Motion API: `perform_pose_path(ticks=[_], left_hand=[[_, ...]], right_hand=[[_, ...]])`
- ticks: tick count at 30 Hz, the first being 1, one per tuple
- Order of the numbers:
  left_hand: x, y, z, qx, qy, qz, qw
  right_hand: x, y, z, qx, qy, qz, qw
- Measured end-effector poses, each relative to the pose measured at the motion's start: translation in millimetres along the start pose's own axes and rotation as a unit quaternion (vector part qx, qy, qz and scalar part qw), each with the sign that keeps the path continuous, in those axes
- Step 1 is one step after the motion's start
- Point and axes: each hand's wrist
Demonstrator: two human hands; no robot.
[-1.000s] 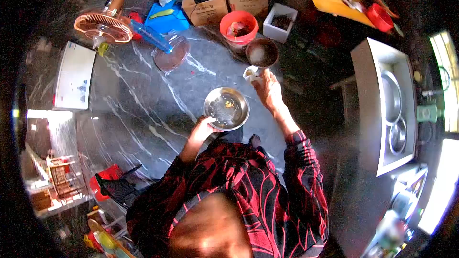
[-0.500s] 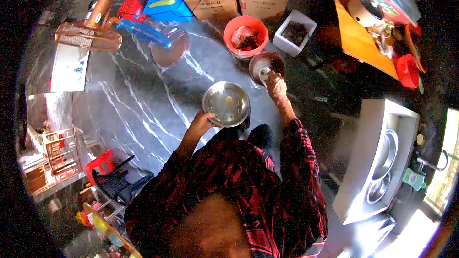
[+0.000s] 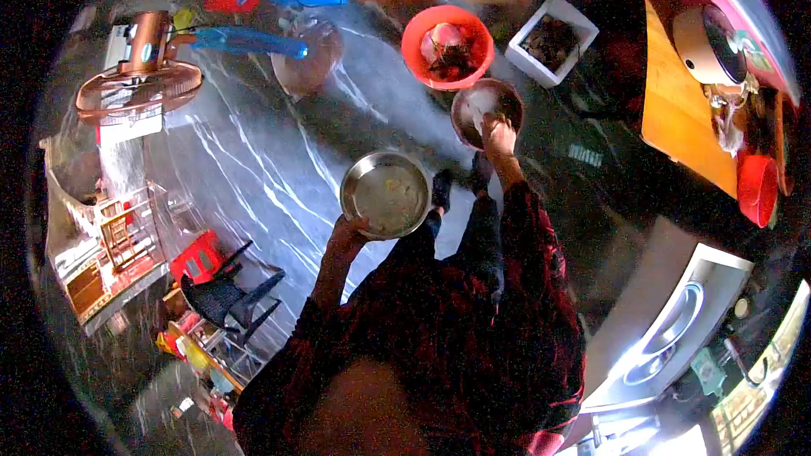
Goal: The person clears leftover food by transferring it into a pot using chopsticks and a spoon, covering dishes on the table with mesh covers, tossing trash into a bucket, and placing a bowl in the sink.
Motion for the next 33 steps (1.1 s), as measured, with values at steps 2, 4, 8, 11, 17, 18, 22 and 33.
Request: perform_pose_path(ticks=[2, 4, 8, 11, 17, 18, 22, 33], left_hand=[[-10.4, -5.3, 2.0, 0.032, 0.005, 0.014, 0.999], [-19.3, -16.1, -1.8, 0.061, 0.000, 0.033, 0.998], [-26.9, -38.0, -13.3, 0.067, 0.008, 0.005, 0.998], [-36.6, -47.9, -23.1, 0.050, -0.004, 0.004, 0.999], [-31.5, -43.6, -15.4, 0.056, -0.014, -0.019, 0.998], [-34.2, -42.1, -14.6, 0.055, -0.020, -0.017, 0.998], [-30.0, -45.5, -18.1, 0.070, -0.018, 0.002, 0.997], [-25.9, -40.0, -13.8, 0.107, -0.039, 0.009, 0.993]], right_hand=[[-5.1, 3.5, -5.4, -0.019, -0.021, 0.026, 0.999], [-16.2, 10.9, -4.3, -0.044, -0.047, 0.032, 0.997], [-32.6, 28.7, -2.0, -0.069, 0.020, -0.008, 0.997], [-42.2, 15.4, -8.4, -0.048, 0.018, -0.019, 0.998], [-46.7, 2.7, -15.9, -0.052, 0.001, 0.033, 0.998], [-48.6, 3.1, -19.0, -0.042, 0.003, 0.023, 0.999], [-48.5, 23.8, -8.5, -0.011, 0.090, -0.015, 0.996], [-49.4, -13.4, -16.8, -0.062, 0.082, 0.002, 0.995]])
Point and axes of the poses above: each hand's wrist, its own x-axis away from the middle knuckle, its own y-axis out of the back of the hand, z = x × y, and after that the axes turned 10 degrees about y, right-handed
